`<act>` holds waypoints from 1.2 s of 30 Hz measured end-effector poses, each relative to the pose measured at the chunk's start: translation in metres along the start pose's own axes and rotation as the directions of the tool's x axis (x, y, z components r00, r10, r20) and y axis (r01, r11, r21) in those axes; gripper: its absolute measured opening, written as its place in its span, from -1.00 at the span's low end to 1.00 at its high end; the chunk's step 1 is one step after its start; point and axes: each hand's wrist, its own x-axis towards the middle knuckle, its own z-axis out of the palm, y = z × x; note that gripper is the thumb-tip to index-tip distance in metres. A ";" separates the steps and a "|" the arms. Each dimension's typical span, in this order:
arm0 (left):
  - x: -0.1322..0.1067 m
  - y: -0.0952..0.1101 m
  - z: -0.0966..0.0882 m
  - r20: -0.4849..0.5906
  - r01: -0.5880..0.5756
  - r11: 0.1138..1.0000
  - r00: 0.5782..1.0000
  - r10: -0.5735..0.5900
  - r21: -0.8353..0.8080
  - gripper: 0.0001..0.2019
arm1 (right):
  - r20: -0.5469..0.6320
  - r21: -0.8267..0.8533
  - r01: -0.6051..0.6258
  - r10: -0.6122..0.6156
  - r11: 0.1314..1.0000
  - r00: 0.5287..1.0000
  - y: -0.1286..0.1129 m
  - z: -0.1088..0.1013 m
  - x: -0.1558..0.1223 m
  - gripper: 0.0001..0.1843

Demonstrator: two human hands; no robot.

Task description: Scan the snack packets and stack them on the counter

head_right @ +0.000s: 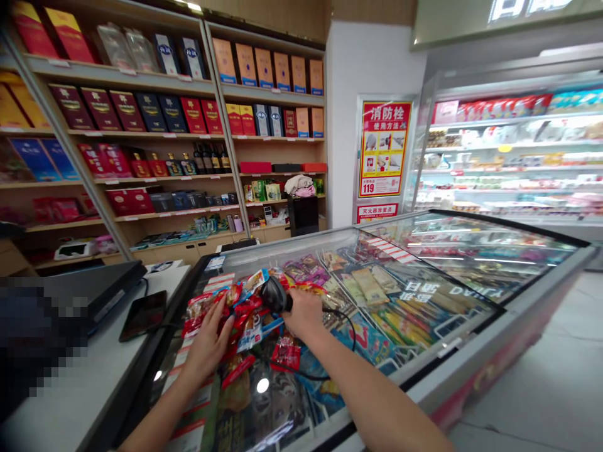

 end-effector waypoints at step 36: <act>0.009 0.010 -0.102 0.210 0.257 0.747 0.859 -0.468 0.613 -0.45 | -0.439 0.074 0.200 -0.148 0.977 0.886 0.038 -0.012 0.010 -0.79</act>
